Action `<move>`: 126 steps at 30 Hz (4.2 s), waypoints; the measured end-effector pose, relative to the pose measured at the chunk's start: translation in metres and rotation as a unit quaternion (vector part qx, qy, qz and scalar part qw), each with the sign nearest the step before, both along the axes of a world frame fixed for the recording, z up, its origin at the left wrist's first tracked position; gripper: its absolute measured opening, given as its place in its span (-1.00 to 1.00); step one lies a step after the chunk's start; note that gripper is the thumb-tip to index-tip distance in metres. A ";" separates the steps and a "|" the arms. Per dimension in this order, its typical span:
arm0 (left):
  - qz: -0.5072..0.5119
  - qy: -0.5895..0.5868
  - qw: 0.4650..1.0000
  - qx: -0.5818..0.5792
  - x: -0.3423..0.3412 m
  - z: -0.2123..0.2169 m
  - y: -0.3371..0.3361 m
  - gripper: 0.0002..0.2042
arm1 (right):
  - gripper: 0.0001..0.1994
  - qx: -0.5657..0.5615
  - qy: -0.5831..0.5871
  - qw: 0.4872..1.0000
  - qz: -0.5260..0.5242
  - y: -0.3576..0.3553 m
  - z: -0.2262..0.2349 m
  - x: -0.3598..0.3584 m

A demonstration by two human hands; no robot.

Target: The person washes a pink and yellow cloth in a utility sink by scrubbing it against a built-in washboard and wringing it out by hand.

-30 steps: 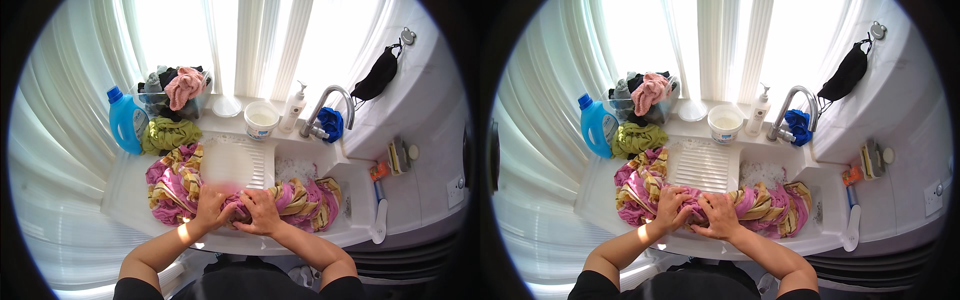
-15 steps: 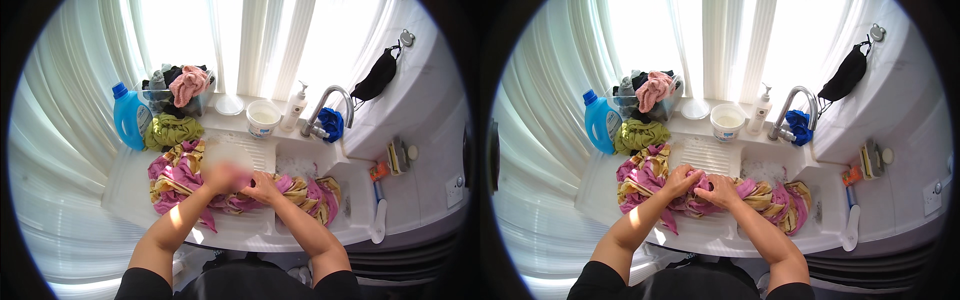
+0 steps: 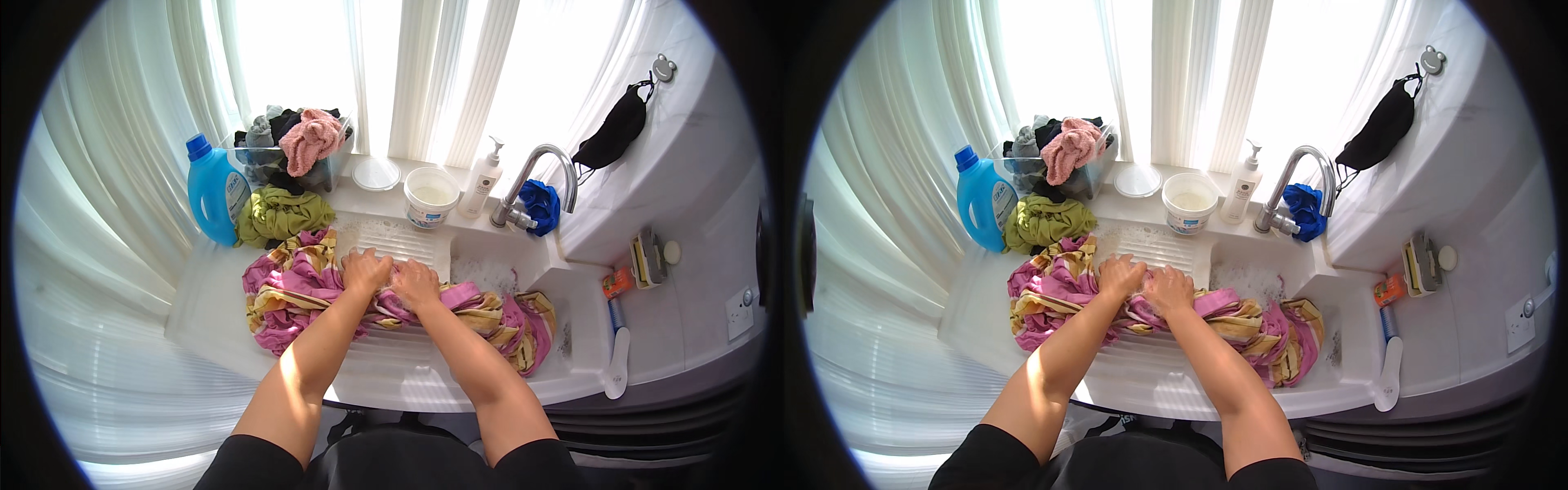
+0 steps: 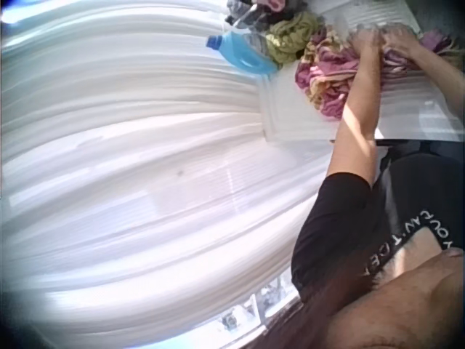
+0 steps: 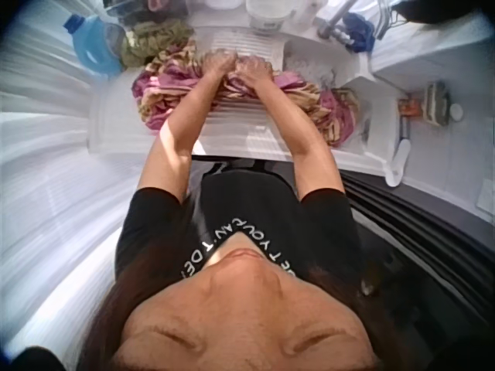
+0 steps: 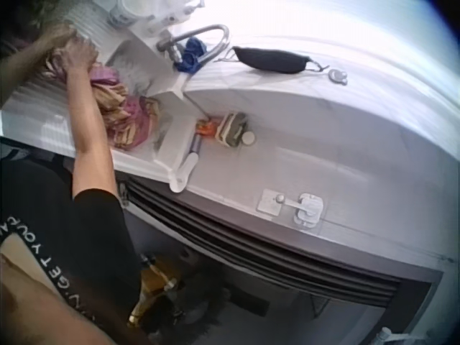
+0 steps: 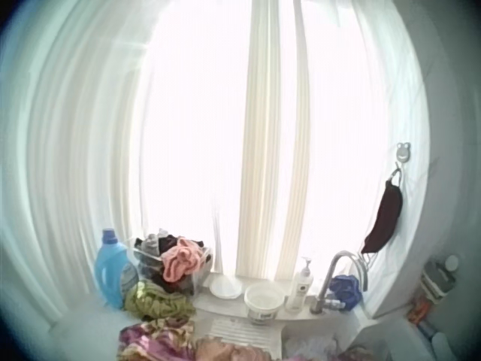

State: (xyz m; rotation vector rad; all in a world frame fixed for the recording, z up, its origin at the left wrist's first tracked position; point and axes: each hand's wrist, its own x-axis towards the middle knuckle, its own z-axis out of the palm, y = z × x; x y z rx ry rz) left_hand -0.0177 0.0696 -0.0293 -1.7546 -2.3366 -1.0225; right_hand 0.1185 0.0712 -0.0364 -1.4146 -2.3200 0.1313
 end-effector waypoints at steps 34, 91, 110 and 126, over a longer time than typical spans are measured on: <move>-0.106 -0.091 0.970 0.200 -0.020 -0.005 -0.027 -0.85 | -0.91 0.179 0.099 0.979 -0.004 0.001 0.003 -0.014; -0.122 -0.005 0.992 -0.022 -0.010 0.029 0.015 -0.58 | -0.43 -0.014 0.121 0.992 -0.043 0.022 0.021 -0.007; -0.150 0.092 0.984 -0.003 -0.018 0.033 0.003 -0.55 | -0.60 0.051 -0.014 0.998 0.023 0.022 0.021 0.008; -0.174 0.060 0.983 -0.028 -0.013 0.014 0.008 -0.67 | -0.75 0.133 -0.003 0.991 0.008 0.020 0.012 0.022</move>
